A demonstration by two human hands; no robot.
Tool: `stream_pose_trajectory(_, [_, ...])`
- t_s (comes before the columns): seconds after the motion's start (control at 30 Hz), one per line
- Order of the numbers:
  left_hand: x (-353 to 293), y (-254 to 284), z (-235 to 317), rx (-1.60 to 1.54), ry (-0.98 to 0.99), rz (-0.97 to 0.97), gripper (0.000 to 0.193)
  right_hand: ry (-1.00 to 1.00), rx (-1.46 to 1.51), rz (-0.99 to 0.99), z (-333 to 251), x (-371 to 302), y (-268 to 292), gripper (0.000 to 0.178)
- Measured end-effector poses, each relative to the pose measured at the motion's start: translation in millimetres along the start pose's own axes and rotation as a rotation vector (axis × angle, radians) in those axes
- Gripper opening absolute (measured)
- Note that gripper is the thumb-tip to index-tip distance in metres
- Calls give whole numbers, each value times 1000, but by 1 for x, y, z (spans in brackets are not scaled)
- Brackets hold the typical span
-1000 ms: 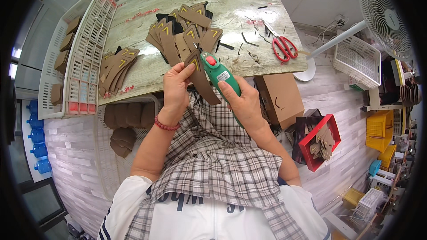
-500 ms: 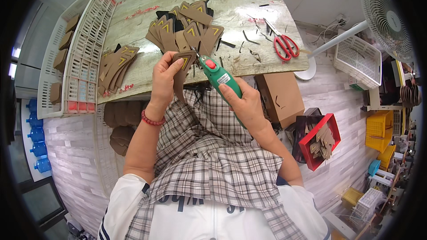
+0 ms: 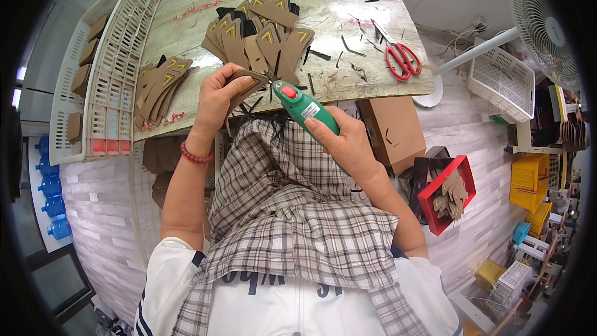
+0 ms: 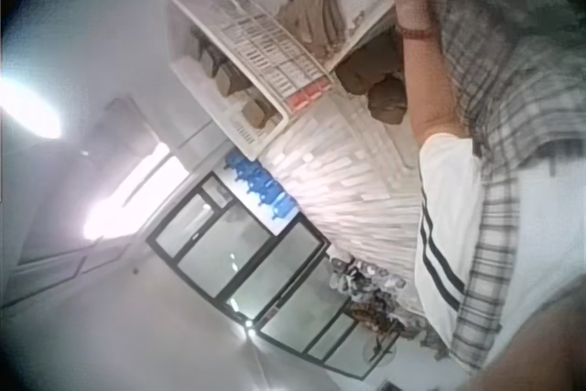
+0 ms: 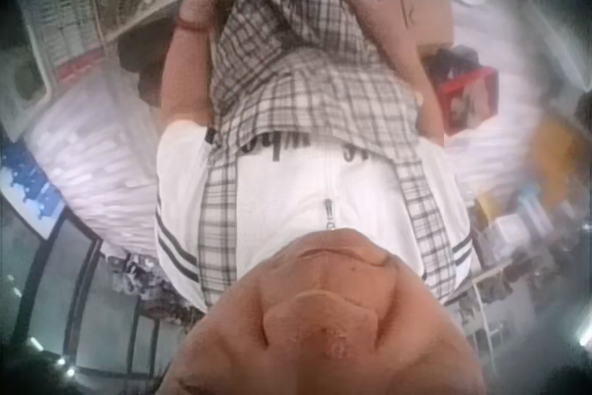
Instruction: The person uses a green rotary cutter to trim the edges of small brown cardboard pieces marked with yellow lines. They repeatedly pick up a piece, trim its edges, and place it into a white plastic basket on the left side of the table.
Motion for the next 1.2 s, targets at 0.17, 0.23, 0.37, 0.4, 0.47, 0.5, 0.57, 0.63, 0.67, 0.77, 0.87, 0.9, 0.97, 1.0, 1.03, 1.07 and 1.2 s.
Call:
stream_pose_trajectory(0.17, [2, 4, 3, 127, 1, -69, 11, 64, -65, -34, 0, 2, -1, 37])
stream_pose_trajectory(0.23, [2, 5, 4, 170, -3, -94, 11, 71, -103, -49, 0, 2, -2, 38])
stream_pose_trajectory(0.37, [1, 3, 2, 164, 42, -137, 11, 52, -141, -73, 0, 2, -3, 39])
stream_pose_trajectory(0.4, [1, 3, 0, 172, 43, -136, 11, 49, -146, -79, 0, 2, -4, 39])
stream_pose_trajectory(0.47, [1, 3, -2, 183, 66, -154, 11, 69, -144, -73, -1, 3, -5, 39])
stream_pose_trajectory(0.5, [1, 2, -2, 189, 77, -163, 10, 80, -143, -70, -2, 3, -5, 39])
stream_pose_trajectory(0.57, [0, 1, -6, 227, 117, -176, 8, 42, -140, -76, -1, 4, -7, 38])
stream_pose_trajectory(0.63, [-1, -1, -10, 225, 125, -180, 7, 15, -137, -80, -3, 5, -10, 37])
stream_pose_trajectory(0.67, [-1, -3, -13, 205, 112, -180, 7, 6, -135, -77, -4, 6, -12, 37])
stream_pose_trajectory(0.77, [5, 11, -5, 236, 65, -47, 6, -19, -104, -40, -3, 8, -13, 37])
stream_pose_trajectory(0.87, [17, 69, 16, 133, -65, 295, 11, -25, -40, 19, -4, 6, -11, 36])
stream_pose_trajectory(0.9, [14, 97, 26, 63, -197, 432, 14, -24, -11, 35, -3, 5, -12, 36])
stream_pose_trajectory(0.97, [-6, 142, 20, -186, -268, 727, 18, -35, 2, 32, 1, 5, -15, 36])
stream_pose_trajectory(1.0, [-16, 149, 6, -342, -247, 794, 14, -35, 2, 30, 4, 5, -15, 36])
stream_pose_trajectory(1.03, [-30, 154, -11, -499, -223, 860, 11, -34, 2, 28, 5, 5, -16, 36])
stream_pose_trajectory(1.07, [-42, 153, -36, -530, -128, 875, 10, -37, -41, 39, 2, 3, -17, 37])
stream_pose_trajectory(1.2, [-94, 95, -94, -656, 316, 780, 13, -13, -79, 4, 7, 2, -23, 37])
Point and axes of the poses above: each hand's wrist, its own x-axis towards the middle knuckle, its own y-axis out of the back of the hand, z = x × y, the point moved 9 cm from there along x, towards the middle knuckle, and after that the axes turned 4 degrees about z, right-handed, at the moved point
